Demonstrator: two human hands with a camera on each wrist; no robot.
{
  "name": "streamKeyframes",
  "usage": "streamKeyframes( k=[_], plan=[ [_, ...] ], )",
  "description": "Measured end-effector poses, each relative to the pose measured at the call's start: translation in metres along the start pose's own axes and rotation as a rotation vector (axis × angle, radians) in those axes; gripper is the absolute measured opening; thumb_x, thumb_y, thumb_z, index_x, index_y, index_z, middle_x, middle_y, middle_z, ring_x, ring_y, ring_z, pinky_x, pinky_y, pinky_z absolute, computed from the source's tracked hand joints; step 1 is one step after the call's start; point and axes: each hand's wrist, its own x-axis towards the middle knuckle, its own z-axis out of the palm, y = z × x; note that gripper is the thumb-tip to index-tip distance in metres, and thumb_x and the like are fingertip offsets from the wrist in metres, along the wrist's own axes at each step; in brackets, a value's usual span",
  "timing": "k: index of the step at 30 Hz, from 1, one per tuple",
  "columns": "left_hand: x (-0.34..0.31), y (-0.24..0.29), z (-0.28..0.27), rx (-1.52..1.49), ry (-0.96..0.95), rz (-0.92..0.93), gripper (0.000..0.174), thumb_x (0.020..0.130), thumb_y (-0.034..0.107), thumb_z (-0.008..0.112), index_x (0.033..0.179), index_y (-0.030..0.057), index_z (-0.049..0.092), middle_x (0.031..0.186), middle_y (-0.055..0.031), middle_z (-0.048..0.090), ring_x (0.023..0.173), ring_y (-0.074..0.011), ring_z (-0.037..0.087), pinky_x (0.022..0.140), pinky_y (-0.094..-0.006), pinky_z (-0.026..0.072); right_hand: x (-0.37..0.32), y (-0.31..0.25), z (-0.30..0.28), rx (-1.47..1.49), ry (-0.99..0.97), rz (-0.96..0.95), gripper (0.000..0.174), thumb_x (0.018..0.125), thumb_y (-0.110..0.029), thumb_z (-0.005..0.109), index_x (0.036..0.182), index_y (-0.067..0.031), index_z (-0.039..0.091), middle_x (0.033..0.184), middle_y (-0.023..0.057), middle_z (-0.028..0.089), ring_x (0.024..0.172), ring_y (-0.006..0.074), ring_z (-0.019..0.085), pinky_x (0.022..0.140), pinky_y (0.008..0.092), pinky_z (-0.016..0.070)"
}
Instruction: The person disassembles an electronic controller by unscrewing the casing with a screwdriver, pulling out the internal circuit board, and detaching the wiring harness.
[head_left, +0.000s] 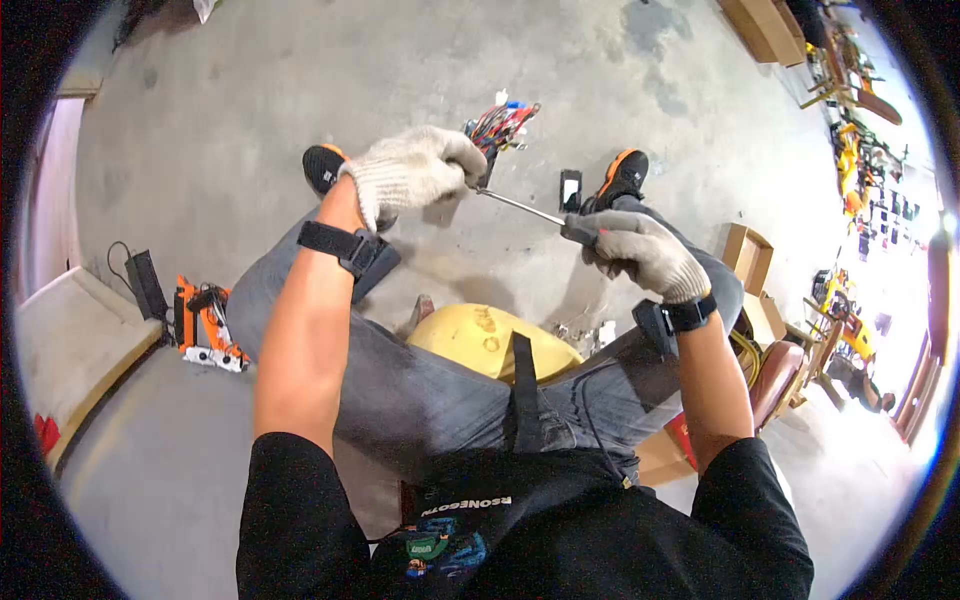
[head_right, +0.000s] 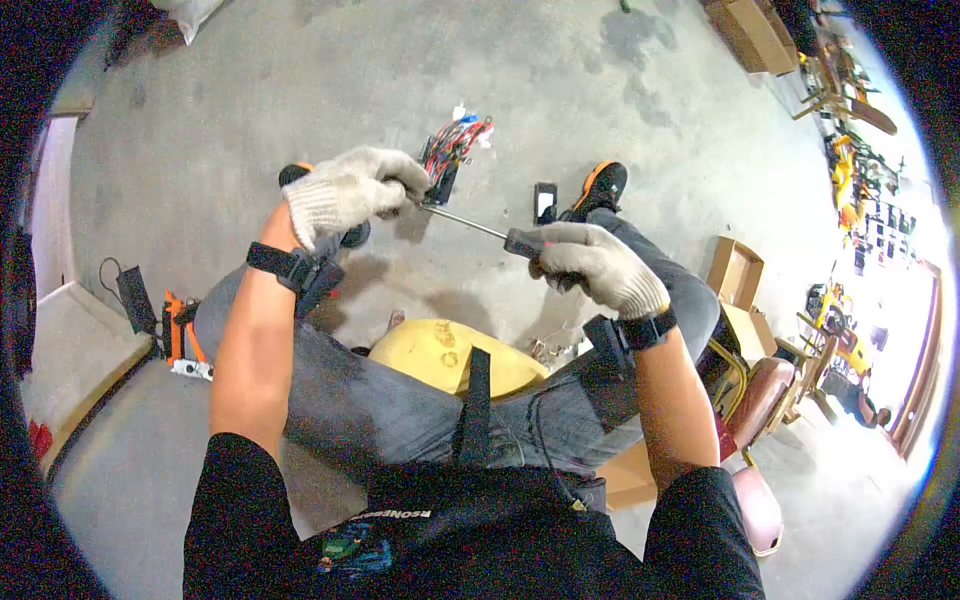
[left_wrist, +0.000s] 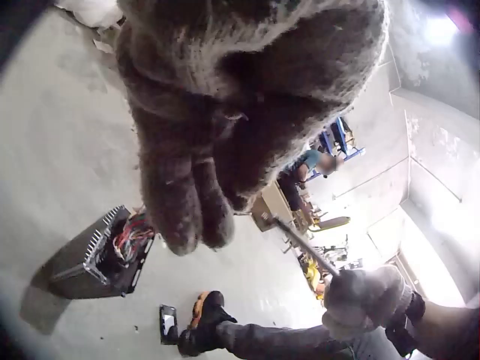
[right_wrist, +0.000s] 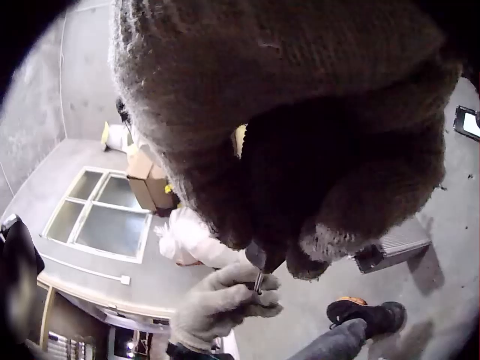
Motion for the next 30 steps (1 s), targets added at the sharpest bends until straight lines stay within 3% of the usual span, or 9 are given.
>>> streamKeyframes(
  k=[2,6,15,30],
  plan=[
    [-0.005,0.011,0.006,-0.257,-0.058,0.027,0.041,0.087,0.006,0.062,0.126,-0.0075,0.066,0.108,-0.0134,0.074,0.090,-0.0202,0.070,0.084,-0.0337,0.0561,-0.015,0.002,-0.003,0.076,0.004,-0.017,0.051,0.097,-0.027,0.063,0.141,-0.0014,0.065,0.093,0.0027,0.070,0.074,0.0065,0.055,0.067,0.0211,0.0454],
    [-0.009,0.021,0.009,-0.510,-0.152,0.074,0.037,0.090,0.004,0.062,0.126,-0.0072,0.064,0.102,-0.0096,0.071,0.086,-0.0179,0.068,0.080,-0.0334,0.0566,-0.028,0.005,-0.001,0.131,0.037,-0.052,0.049,0.096,-0.027,0.064,0.138,-0.0008,0.066,0.094,0.0033,0.071,0.074,0.0062,0.056,0.066,0.0213,0.0454],
    [-0.005,0.016,0.007,-0.597,-0.135,0.028,0.024,0.100,0.007,0.064,0.120,-0.0060,0.066,0.098,-0.0095,0.072,0.080,-0.0174,0.069,0.077,-0.0336,0.0576,-0.027,0.002,0.000,0.122,0.060,-0.077,0.047,0.096,-0.027,0.063,0.135,-0.0003,0.068,0.094,0.0030,0.070,0.073,0.0073,0.056,0.065,0.0224,0.0450],
    [-0.009,0.020,0.002,-0.572,-0.106,-0.004,0.025,0.103,0.014,0.062,0.116,-0.0068,0.067,0.094,-0.0111,0.074,0.081,-0.0174,0.068,0.078,-0.0340,0.0581,-0.024,0.001,-0.001,0.125,0.071,-0.069,0.048,0.096,-0.026,0.062,0.135,0.0013,0.066,0.097,0.0047,0.072,0.079,0.0091,0.059,0.069,0.0236,0.0473]
  ],
)
